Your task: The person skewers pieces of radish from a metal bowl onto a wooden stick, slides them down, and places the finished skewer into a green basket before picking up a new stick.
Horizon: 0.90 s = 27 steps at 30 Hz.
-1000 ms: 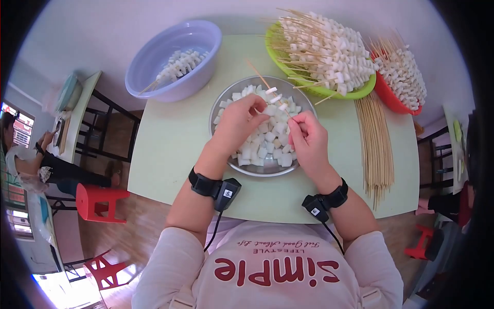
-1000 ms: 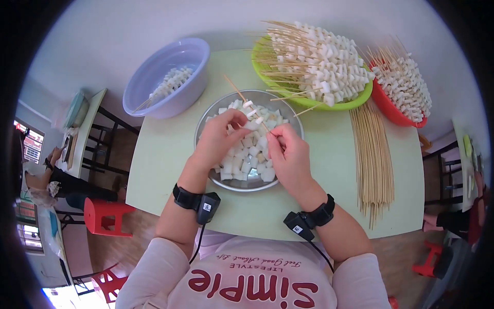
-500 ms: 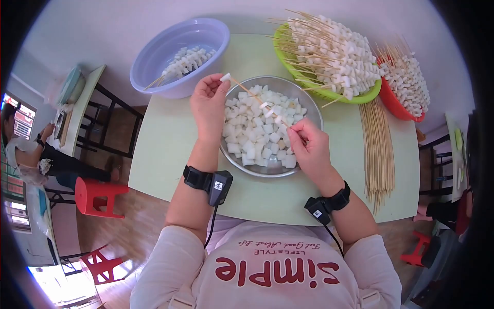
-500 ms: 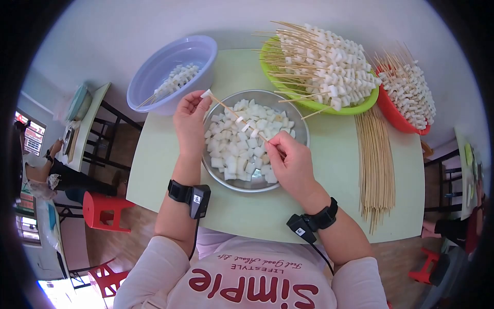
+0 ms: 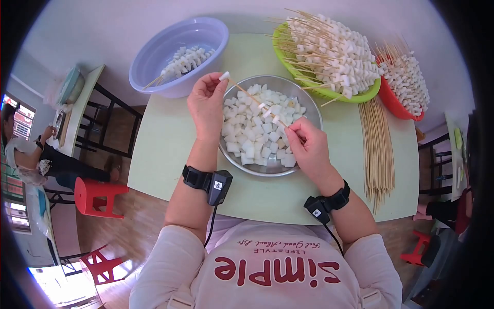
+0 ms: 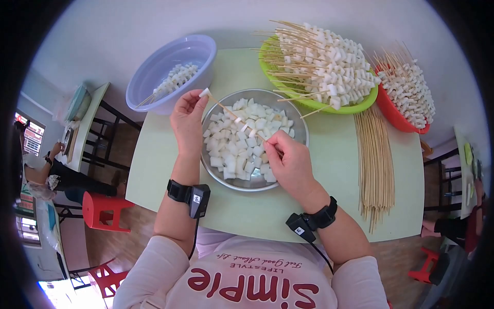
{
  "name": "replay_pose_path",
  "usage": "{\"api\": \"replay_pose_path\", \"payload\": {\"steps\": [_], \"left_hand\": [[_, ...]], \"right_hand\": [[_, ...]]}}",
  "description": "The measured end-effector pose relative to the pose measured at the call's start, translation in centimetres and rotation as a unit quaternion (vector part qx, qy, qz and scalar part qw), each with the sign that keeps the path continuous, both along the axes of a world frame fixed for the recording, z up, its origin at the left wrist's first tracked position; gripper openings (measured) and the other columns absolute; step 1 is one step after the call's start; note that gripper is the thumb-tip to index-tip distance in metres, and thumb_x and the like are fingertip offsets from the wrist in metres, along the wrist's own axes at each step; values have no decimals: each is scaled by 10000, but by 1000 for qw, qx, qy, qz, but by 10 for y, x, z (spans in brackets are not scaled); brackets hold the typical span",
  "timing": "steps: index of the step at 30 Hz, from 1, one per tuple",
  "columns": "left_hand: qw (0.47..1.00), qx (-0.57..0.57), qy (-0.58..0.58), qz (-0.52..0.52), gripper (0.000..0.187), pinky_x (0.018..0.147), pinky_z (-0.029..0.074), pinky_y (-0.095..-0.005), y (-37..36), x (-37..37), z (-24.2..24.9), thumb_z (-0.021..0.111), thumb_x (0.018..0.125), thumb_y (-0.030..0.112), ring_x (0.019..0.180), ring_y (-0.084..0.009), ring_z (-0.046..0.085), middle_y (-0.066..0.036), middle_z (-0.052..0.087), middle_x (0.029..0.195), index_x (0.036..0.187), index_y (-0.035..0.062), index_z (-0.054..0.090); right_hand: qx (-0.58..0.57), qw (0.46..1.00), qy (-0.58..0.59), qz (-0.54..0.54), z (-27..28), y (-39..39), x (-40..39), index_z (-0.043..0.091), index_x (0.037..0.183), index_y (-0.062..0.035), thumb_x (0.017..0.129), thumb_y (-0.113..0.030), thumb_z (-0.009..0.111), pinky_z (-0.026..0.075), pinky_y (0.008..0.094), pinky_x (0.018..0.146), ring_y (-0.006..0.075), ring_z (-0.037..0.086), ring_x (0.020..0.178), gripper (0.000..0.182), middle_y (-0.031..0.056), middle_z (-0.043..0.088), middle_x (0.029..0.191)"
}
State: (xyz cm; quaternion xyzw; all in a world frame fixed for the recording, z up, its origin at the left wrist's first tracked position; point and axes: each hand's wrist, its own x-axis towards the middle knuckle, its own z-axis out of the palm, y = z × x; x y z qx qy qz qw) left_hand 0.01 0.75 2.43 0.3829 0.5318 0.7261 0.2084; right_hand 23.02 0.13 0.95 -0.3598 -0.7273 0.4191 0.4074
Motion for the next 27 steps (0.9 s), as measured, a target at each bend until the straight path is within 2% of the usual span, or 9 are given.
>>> {"api": "replay_pose_path", "payload": {"steps": [8, 10, 20, 25, 27], "left_hand": [[1000, 0, -1, -19, 142, 746, 454, -196, 1, -2, -2, 668, 881, 25, 820, -71, 571, -18, 639, 910, 1017, -16, 657], [998, -23, 59, 9, 126, 741, 462, -196, 0, -1, -1, 664, 879, 13, 809, -70, 578, -19, 645, 902, 1001, -16, 664], [994, -35, 104, -14, 142, 750, 486, -209, -4, 8, 4, 681, 856, -11, 801, -76, 590, -22, 653, 899, 995, -28, 662], [984, -27, 170, -39, 129, 775, 491, -225, -9, 35, 1, 689, 833, -19, 818, -92, 592, -37, 657, 896, 955, -35, 652], [984, -28, 169, -42, 133, 779, 492, -228, -9, 35, 0, 691, 828, -21, 821, -94, 593, -41, 657, 896, 953, -35, 648]], "right_hand": [[20, 1000, -21, -3, 2, 0, 1, 545, 860, -12, 910, -55, 607, 377, 269, 485, 130, 472, 492, 91, 75, 558, 597], [21, 999, -30, -4, 4, -1, 1, 547, 860, -18, 912, -59, 602, 386, 279, 489, 144, 487, 500, 86, 81, 556, 602], [63, 997, -35, -29, -4, 1, 4, 543, 870, -31, 922, -73, 589, 415, 297, 505, 169, 537, 526, 82, 90, 569, 623], [-27, 1000, -2, -14, 5, -3, -1, 528, 866, -32, 929, -64, 578, 417, 277, 512, 150, 518, 526, 86, 74, 572, 622], [-4, 1000, 4, -12, -2, 0, 0, 524, 866, -31, 933, -68, 576, 420, 276, 513, 147, 524, 528, 93, 72, 572, 622]]}}
